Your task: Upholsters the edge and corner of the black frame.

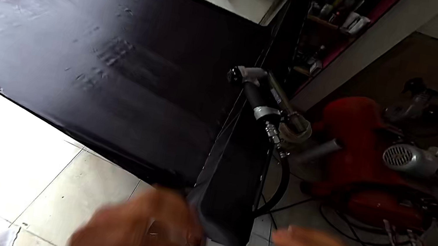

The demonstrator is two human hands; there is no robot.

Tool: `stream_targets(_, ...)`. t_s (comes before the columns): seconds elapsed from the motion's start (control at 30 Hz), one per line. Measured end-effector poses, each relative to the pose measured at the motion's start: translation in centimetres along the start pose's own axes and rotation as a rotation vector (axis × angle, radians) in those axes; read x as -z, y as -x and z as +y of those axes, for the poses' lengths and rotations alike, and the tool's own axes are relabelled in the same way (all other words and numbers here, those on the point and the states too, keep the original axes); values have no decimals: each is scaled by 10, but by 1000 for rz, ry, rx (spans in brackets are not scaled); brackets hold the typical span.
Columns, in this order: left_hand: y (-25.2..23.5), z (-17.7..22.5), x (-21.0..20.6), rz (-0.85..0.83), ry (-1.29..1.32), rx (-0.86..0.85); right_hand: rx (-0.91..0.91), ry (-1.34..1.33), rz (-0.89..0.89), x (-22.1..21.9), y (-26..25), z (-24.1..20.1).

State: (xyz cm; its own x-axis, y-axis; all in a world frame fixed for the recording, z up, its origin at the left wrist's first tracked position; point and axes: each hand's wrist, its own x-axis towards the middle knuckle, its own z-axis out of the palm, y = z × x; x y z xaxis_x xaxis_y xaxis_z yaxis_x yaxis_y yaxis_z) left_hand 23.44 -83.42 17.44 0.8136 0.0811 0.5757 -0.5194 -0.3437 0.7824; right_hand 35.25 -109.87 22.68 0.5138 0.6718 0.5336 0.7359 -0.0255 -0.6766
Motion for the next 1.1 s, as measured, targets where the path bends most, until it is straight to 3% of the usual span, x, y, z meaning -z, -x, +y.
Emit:
stream_targets(0.1, 23, -108, 3, -84, -305, -8, -61, 476, 28, -49, 9, 44)
stream_targets(0.17, 35, -135, -17, -162, -278, -4, -68, 627, -51, -77, 12, 56)
stream_targets(0.3, 35, -140, -41, -72, -179, -50, -79, 868, -234, -101, 8, 58)
stream_targets(0.43, 19, -148, -24, -179, -160, -163, -176, 750, -269, -99, -10, 56)
stream_targets(0.5, 2, -152, -15, -241, -93, -121, -233, 686, -271, -94, -29, 60)
stream_targets(0.6, -18, -150, -16, -93, -127, -53, -34, 769, -195, -90, -48, 71)
stream_targets(0.7, -3, -145, -32, 58, -352, -245, 276, 843, -245, -86, -33, 70)
stream_targets(0.77, 18, -144, -40, 69, -382, -296, 260, 896, -272, -84, -13, 65)
stream_targets(0.9, 31, -143, -43, -1, -406, -126, 104, 1004, -275, -95, -9, 55)
stream_targets(1.03, 32, -141, -47, 37, -499, -249, 194, 974, -241, -97, -10, 59)
stream_targets(1.1, 31, -139, -38, -30, -401, -252, 135, 960, -220, -91, 2, 58)
